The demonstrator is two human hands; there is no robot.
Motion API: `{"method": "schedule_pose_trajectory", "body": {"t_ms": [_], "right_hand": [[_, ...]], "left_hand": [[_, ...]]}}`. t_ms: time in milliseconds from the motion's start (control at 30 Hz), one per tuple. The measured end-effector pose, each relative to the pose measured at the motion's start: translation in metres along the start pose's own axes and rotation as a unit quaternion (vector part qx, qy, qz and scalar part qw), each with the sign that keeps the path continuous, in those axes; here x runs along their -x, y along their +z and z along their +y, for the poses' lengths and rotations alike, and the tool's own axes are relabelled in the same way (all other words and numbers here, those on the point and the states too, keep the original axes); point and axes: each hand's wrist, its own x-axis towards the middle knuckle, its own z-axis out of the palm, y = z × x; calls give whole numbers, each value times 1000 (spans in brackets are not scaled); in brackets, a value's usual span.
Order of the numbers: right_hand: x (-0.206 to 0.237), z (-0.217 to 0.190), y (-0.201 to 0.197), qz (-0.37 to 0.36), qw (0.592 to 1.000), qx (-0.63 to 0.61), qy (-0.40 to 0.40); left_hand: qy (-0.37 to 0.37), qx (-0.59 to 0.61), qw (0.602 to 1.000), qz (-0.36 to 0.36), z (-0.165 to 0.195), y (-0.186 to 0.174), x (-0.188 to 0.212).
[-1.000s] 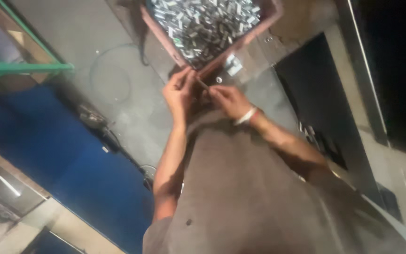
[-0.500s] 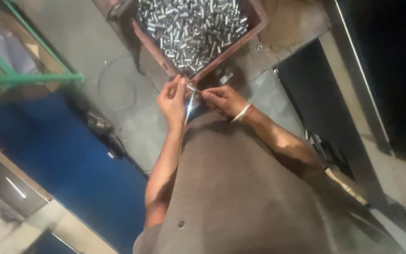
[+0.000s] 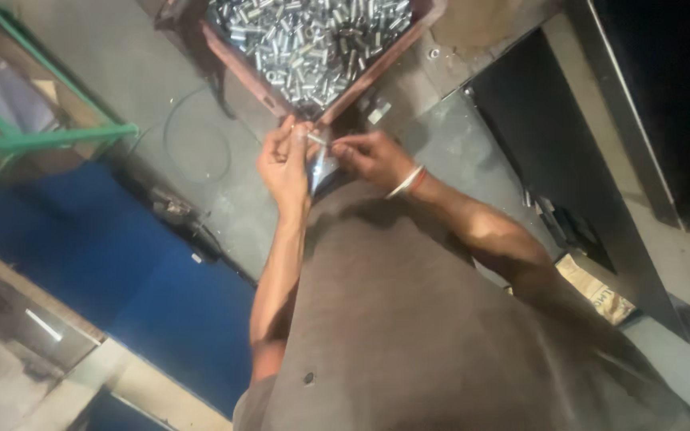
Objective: The person opens a lathe machine door and works at the chuck, then walks to a control panel and back. They take small cylindrical metal parts from a bin and handle and check them with a measuring tool, turning the parts in their hands.
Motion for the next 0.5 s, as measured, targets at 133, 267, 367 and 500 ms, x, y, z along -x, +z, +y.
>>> {"method": "schedule_pose_trajectory", "body": {"t_ms": [133, 267, 367, 500], "right_hand": [[-1, 1, 14, 63, 997, 37, -27], [-3, 0, 22, 78, 996, -6, -41], [-2, 5, 20, 54, 998, -25, -6], [0, 18, 16, 41, 999, 12, 19]], "left_hand": [[37, -104, 994, -26, 3, 11, 2], [6, -30, 999, -15, -1, 10, -7], [-30, 25, 999, -5, -16, 1, -10], [-57, 80, 995, 32, -22, 7, -1]]}}
